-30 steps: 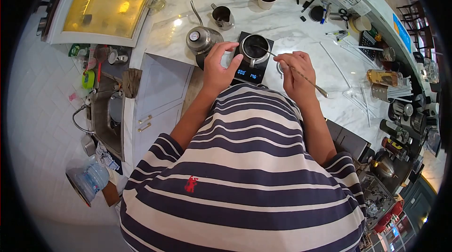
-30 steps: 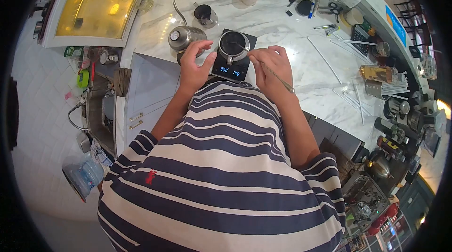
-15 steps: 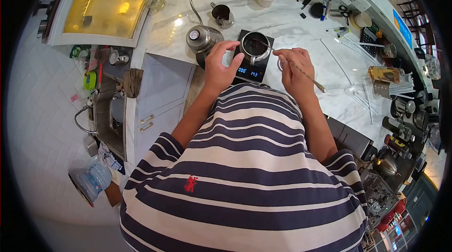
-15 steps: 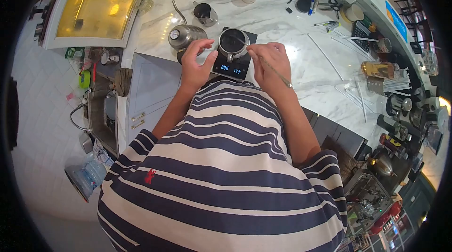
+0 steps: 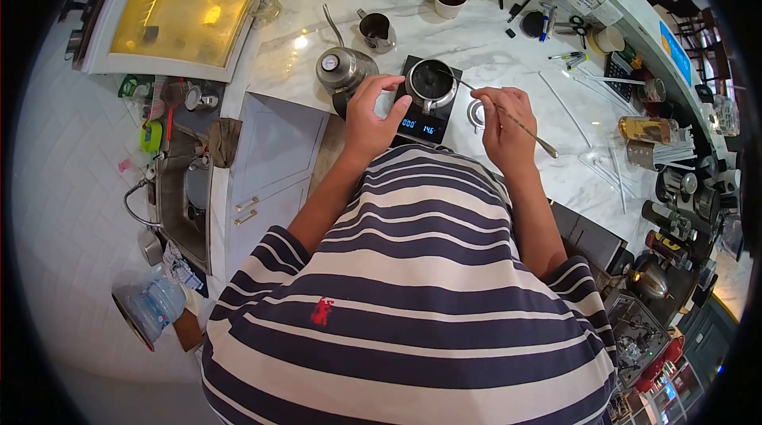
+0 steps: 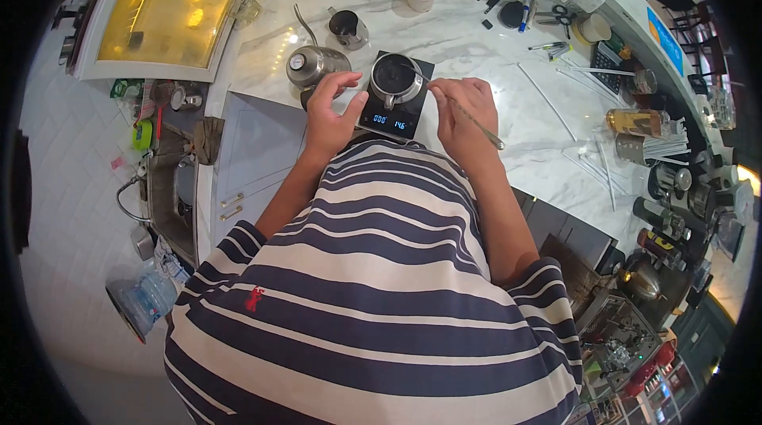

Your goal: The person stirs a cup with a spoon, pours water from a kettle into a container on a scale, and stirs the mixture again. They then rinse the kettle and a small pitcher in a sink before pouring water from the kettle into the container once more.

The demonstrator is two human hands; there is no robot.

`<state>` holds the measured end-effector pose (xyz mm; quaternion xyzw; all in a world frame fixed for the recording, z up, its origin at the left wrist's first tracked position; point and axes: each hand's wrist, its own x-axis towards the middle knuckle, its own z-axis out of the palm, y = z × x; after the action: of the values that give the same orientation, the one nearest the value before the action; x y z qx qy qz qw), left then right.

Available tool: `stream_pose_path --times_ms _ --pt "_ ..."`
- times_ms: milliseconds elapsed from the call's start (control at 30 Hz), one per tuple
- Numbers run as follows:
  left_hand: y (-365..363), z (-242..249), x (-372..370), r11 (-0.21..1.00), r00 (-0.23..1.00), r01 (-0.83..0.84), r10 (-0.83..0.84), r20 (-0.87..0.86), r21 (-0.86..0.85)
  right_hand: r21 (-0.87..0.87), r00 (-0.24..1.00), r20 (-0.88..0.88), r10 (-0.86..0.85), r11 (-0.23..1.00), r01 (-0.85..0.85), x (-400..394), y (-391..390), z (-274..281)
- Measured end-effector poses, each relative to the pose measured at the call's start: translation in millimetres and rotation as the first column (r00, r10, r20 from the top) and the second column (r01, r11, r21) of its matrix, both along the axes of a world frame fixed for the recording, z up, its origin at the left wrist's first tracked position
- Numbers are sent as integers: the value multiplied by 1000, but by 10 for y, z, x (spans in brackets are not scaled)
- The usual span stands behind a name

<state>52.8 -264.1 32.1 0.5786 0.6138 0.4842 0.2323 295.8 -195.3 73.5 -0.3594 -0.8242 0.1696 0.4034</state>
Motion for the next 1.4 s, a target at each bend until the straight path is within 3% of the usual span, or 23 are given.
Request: stream_pose_path --times_ms 233,467,633,867,1033,1233,1400 --pt "-16 -22 -21 1000 1000 -9 9 11 16 -5 996 -5 84 996 -84 -75 -77 -52" --pt "2 -5 -56 999 1000 -10 9 29 33 -7 999 5 -32 999 32 26 -7 -50" --pt "-8 6 -60 1000 1000 10 -10 21 14 -24 998 1 58 998 -58 -79 -120 10" --pt "-21 -2 -62 1000 999 14 -15 28 14 -37 998 31 -47 998 48 -9 -59 15" --pt "-49 -31 -77 1000 1000 22 -22 6 15 -47 999 10 39 998 -38 -68 -134 2" --pt "-65 -1 -69 999 999 32 -32 15 1 -11 998 10 -63 998 63 -83 -73 -5" --pt "-89 -1 -77 1000 1000 22 -22 12 -3 -29 999 15 -45 999 45 -24 -122 4"
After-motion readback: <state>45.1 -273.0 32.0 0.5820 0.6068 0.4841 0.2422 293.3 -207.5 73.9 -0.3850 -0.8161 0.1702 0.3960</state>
